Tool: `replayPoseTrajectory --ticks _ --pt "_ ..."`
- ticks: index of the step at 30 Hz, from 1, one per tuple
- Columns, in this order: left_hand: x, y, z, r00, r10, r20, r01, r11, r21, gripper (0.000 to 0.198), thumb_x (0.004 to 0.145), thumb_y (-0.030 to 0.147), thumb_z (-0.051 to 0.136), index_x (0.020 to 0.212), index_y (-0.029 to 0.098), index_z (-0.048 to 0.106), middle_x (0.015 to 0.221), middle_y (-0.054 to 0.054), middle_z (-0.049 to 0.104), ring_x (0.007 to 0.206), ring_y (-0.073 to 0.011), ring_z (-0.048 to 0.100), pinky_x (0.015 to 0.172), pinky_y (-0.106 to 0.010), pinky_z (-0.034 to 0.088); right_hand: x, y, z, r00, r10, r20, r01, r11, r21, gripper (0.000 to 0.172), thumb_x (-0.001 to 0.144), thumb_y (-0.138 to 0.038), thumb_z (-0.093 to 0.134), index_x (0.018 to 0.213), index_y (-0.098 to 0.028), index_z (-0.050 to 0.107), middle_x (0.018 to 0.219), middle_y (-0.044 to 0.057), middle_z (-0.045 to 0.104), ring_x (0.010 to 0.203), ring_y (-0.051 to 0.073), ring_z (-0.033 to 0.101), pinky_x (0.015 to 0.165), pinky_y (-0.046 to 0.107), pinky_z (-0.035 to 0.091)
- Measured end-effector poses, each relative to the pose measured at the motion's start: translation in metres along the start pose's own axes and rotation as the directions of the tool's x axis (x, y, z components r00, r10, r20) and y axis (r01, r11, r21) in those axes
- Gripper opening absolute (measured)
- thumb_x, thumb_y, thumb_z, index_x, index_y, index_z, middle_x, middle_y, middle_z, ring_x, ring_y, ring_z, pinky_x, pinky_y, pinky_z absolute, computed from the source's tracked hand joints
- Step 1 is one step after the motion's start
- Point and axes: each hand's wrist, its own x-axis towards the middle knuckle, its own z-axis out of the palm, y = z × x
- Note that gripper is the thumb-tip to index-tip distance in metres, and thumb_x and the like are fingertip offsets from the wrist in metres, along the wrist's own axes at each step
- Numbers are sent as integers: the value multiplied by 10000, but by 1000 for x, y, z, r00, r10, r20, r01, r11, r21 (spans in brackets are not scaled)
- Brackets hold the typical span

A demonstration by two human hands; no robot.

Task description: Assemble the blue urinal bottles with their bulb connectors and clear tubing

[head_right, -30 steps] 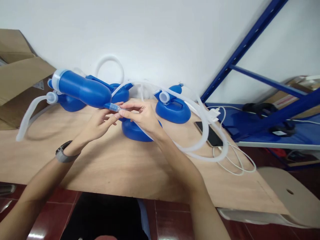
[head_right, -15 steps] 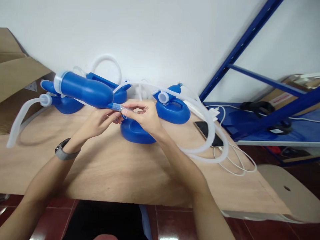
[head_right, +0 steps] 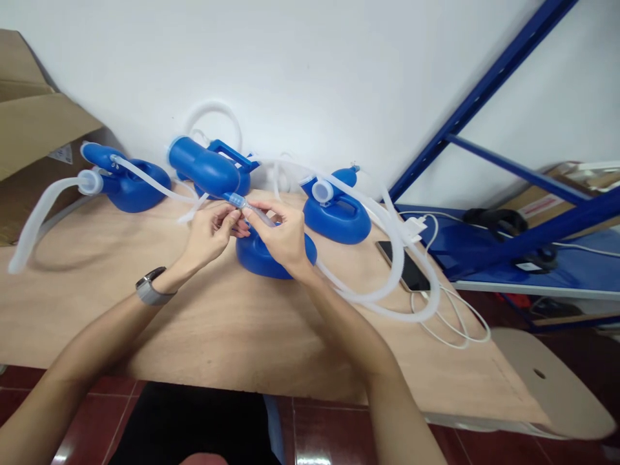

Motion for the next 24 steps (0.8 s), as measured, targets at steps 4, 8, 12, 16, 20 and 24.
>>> replayPoseTrajectory --ticks 4,8,12,16,20,24 --pt "0 -4 0 998 13 -54 -9 997 73 355 1089 447 612 850 188 655 740 -35 767 636 -157 776 613 -242 642 -1 5 3 1000 -23 9 23 997 -70 290 950 -527 771 1057 -274 864 1134 73 855 1044 299 783 853 425 632" --pt "-1 -1 3 997 -81 -20 79 994 -76 402 1080 507 641 828 196 609 651 -7 696 592 -154 761 567 -225 621 -1 10 3 991 -132 2 131 980 -151 234 990 -474 736 1051 -284 858 1143 79 856 1093 314 773 989 490 628" --pt "-1 0 9 956 -279 94 294 896 -334 453 1042 573 702 844 185 574 652 16 646 582 -154 769 565 -216 636 0 17 2 965 -261 36 261 928 -268 209 1040 -411 685 1036 -289 855 1115 91 856 1089 321 776 1062 531 593" --pt "0 -1 12 936 -351 39 332 838 -434 436 1036 502 743 814 169 571 629 45 600 518 -119 726 543 -184 616 2 22 4 926 -376 31 369 888 -275 191 1049 -380 691 1005 -273 844 1070 94 857 1041 304 789 1031 523 607" --pt "0 1 16 921 -386 -50 321 827 -462 398 1063 403 723 784 153 589 606 47 587 499 -108 702 544 -186 620 1 26 9 931 -364 -12 355 914 -195 182 1008 -396 743 972 -237 823 1009 74 850 945 249 791 855 411 649" --pt "0 0 18 887 -448 -109 326 777 -538 411 1080 364 704 755 153 568 613 44 592 504 -86 689 530 -153 586 -2 27 16 994 -98 42 99 995 -22 317 980 -526 766 1015 -214 810 958 52 832 783 186 758 612 284 589"
